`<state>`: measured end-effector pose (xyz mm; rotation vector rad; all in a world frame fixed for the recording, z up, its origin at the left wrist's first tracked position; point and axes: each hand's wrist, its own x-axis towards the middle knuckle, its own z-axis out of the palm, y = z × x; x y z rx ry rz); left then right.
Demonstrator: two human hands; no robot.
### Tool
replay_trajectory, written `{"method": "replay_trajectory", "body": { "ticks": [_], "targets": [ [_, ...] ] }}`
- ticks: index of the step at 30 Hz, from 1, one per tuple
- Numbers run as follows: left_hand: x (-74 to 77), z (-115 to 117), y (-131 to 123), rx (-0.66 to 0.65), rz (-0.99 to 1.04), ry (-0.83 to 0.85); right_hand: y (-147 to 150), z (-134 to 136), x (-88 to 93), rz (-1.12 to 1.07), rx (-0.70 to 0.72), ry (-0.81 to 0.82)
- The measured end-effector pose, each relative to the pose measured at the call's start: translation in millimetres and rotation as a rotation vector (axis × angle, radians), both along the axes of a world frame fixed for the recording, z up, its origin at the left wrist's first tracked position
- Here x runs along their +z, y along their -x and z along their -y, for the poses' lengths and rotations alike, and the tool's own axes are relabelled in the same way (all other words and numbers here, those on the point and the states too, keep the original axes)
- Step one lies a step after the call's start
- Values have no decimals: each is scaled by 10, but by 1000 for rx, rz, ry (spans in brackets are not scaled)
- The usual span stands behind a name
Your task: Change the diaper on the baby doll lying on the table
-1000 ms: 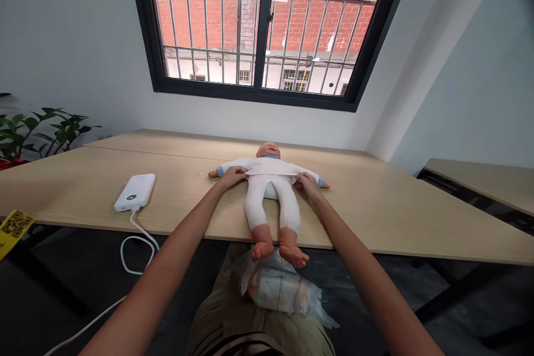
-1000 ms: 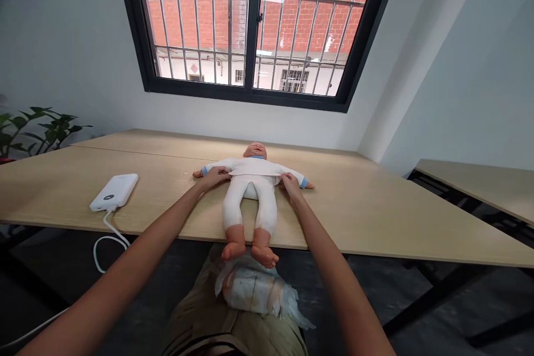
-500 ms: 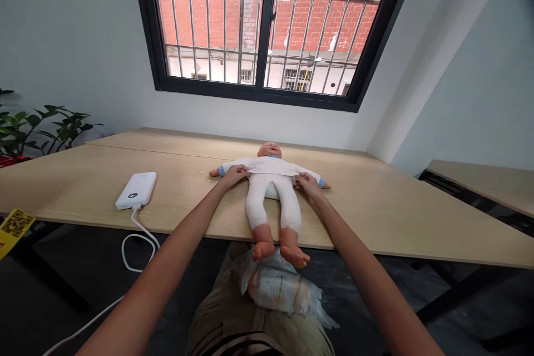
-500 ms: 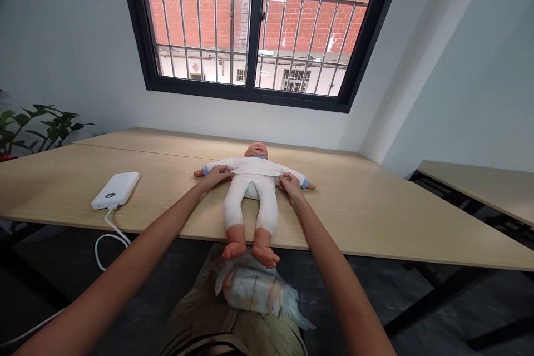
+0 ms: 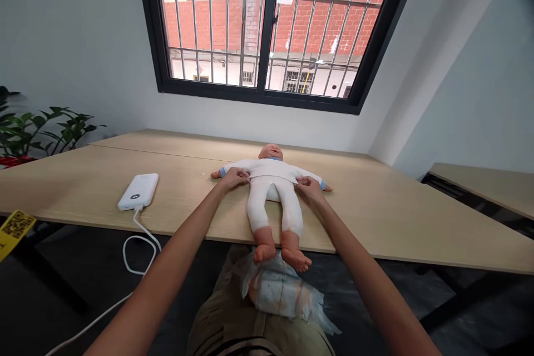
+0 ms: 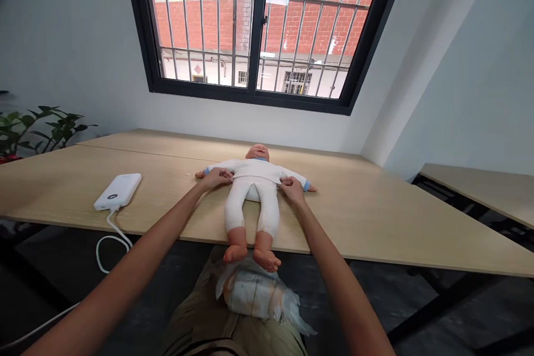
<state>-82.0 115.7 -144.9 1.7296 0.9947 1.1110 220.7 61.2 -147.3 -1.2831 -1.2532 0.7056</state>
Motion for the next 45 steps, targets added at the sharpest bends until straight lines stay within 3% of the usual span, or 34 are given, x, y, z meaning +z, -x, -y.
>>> {"method": "replay_trajectory", "body": {
  "ticks": [3,6,10,12,16,20,30,36,45],
  "targets": [
    [89,237,71,61,-20,-50,-6,319,60,65,-67,-72],
    [73,710,125,147,-7,-90,34,832,48,244,-29,-112],
    [-95,1543,21,86,8,5,231,1555,22,380,143,-69],
    [-199,1896,-80,24,-13,-92,358,1820,0,465,252,-54],
    [-341,2260,-198,56,-91,-184,523,2066,-111,571,283,-47],
    [-322,2283,-188,42,-103,-190,527,2059,-189,600,254,-64],
    [-213,2071,-175,-29,-106,-258,455,1967,-207,661,189,-167],
    [-219,2015,-126,-94,-302,-269,429,1879,-240,748,168,-165],
    [-236,1835,-167,-19,-471,-339,363,1675,-304,819,171,-263]
  ]
}}
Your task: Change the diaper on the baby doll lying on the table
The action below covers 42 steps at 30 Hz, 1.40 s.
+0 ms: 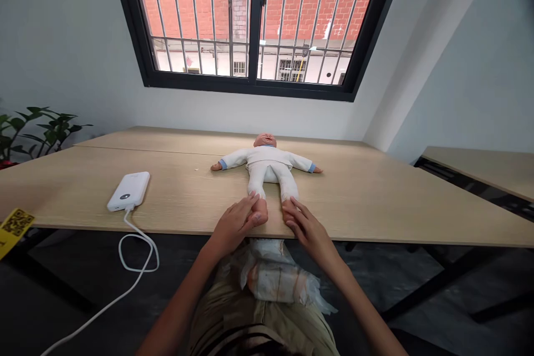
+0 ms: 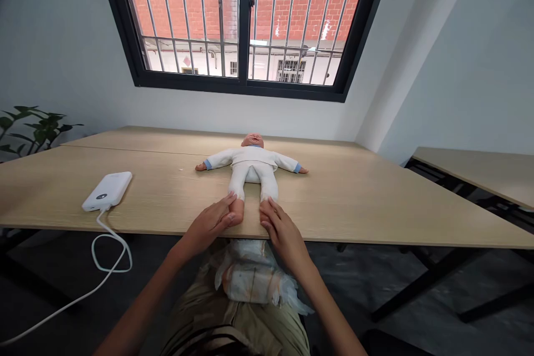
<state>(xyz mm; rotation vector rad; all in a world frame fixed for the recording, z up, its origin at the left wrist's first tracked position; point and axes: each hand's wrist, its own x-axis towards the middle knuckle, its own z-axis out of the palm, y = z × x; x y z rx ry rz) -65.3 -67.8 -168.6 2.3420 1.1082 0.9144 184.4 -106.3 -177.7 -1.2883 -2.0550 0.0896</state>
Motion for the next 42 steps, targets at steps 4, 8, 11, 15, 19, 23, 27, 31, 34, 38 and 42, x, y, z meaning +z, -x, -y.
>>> {"method": "replay_trajectory", "body": {
  "ticks": [4,8,11,15,19,23,27,31,34,38,42],
  "targets": [
    [-33,8,10,24,4,3,53,68,-63,-57,-16,-93],
    [-30,41,68,-3,29,6,125,164,-137,-89,43,-151],
    [-14,78,114,-55,51,-14,168,196,-175,-97,81,-166],
    [-8,151,109,-57,88,-28,216,224,-180,-103,67,-197],
    [-44,230,-22,58,133,-38,260,274,-148,-102,74,-224],
    [-91,283,-168,169,218,-21,283,303,-113,-115,75,-236],
    [-98,299,-189,162,261,14,291,298,-108,-154,83,-199],
    [-83,293,-135,141,285,31,292,293,-95,-146,89,-174],
    [-70,290,-91,116,291,30,304,328,-48,-102,87,-129],
    [-44,376,-40,138,351,-17,331,476,10,-150,-123,-287],
    [-111,630,18,242,467,-131,246,698,-86,-88,-114,-574]
  ]
}}
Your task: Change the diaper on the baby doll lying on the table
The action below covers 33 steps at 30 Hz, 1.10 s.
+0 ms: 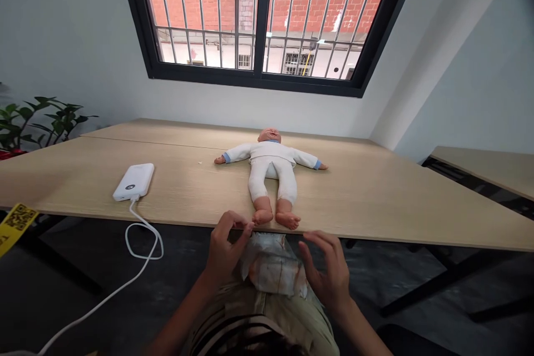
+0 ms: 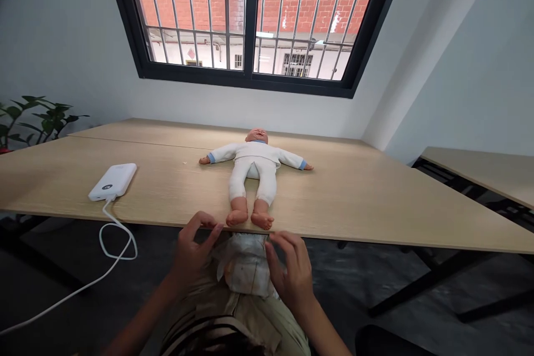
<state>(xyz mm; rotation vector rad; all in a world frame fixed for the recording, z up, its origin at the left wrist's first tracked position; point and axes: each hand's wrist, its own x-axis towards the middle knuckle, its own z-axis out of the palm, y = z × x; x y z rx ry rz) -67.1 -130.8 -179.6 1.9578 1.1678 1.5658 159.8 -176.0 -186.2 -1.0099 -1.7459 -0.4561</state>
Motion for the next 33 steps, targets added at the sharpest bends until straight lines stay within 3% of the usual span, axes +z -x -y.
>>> {"method": "replay_trajectory", "body": {
  "ticks": [2,4,6,8,11,13,16,20,23,25,28,30,31,33],
  "targets": [
    [-125,129,34,-47,-53,30,-99,84,-134,174,53,6],
    [-313,207,62,-125,-153,169,-212,114,-310,275,-21,175],
    [-529,219,70,-165,-221,358,-318,79,-491,224,-182,522],
    [-721,179,52,-182,-218,500,-395,-9,-636,52,-251,950],
    [-889,91,-14,-218,-115,594,-419,-169,-748,-384,-58,1405],
    [-932,51,-67,-271,-39,641,-372,-254,-762,-736,114,1465],
    [-968,33,-135,-370,83,716,-262,-327,-727,-1170,316,1346],
    [-1019,60,-198,-537,324,845,-186,-288,-635,-1454,412,1363],
    [-966,111,-203,-602,417,823,-232,-137,-538,-1369,497,1457],
    [-841,173,-169,-683,407,785,-302,2,-404,-1147,534,1491],
    [-517,307,-64,-803,202,707,-450,180,-42,-555,679,1589],
    [-260,411,13,-878,-13,563,-583,226,219,-150,951,1720],
    [-142,461,45,-921,-98,546,-661,223,309,-49,1007,1715],
    [24,542,87,-1056,-188,582,-832,179,338,-93,939,1658]
  ]
}}
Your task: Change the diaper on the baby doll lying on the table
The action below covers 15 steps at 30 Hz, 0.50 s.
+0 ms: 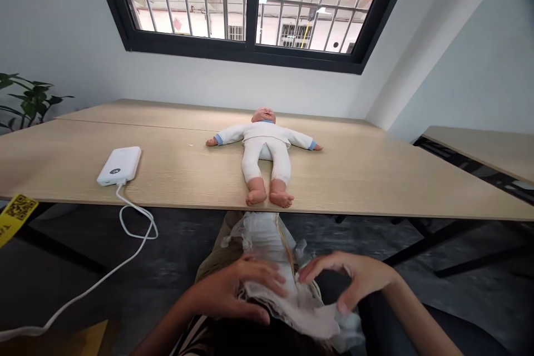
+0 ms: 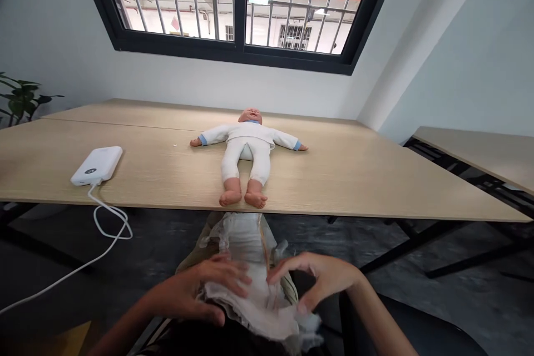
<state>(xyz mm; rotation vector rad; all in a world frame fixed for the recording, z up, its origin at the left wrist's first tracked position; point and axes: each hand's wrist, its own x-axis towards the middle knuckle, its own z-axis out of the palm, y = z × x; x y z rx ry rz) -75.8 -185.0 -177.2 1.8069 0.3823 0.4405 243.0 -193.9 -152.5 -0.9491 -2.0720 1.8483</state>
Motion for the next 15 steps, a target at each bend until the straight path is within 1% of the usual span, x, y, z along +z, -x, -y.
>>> {"method": "replay_trajectory", "body": {
  "ticks": [1,2,3,4,5,6,7,8,9,10,11,12,14,15],
  "targets": [
    [35,25,9,-67,0,46,-84,-30,-69,10,-125,-19],
    [32,36,9,-113,18,100,-157,-56,-187,59,-263,-30],
    [-5,31,3,-123,45,161,-213,-73,-342,162,-360,-26],
    [-72,10,-10,-80,78,232,-247,-76,-518,280,-428,27],
    [-158,-24,-26,15,108,306,-253,-63,-698,399,-464,122],
    [-250,-68,-43,146,132,369,-233,-37,-868,470,-482,232],
    [-337,-117,-57,282,147,406,-190,-1,-1016,490,-467,346],
    [-403,-164,-64,401,155,415,-128,38,-1136,465,-489,391],
    [-440,-203,-60,486,153,396,-57,73,-1224,431,-575,384],
    [-440,-227,-42,529,142,354,19,97,-1280,349,-646,390],
    [-402,-233,-9,535,125,301,94,104,-1307,253,-720,377],
    [-328,-220,40,528,108,246,165,95,-1311,167,-785,361],
    [-114,-154,167,532,84,137,294,32,-1269,50,-857,288],
    [0,-114,234,599,80,49,356,-12,-1236,21,-867,222]
  ]
}}
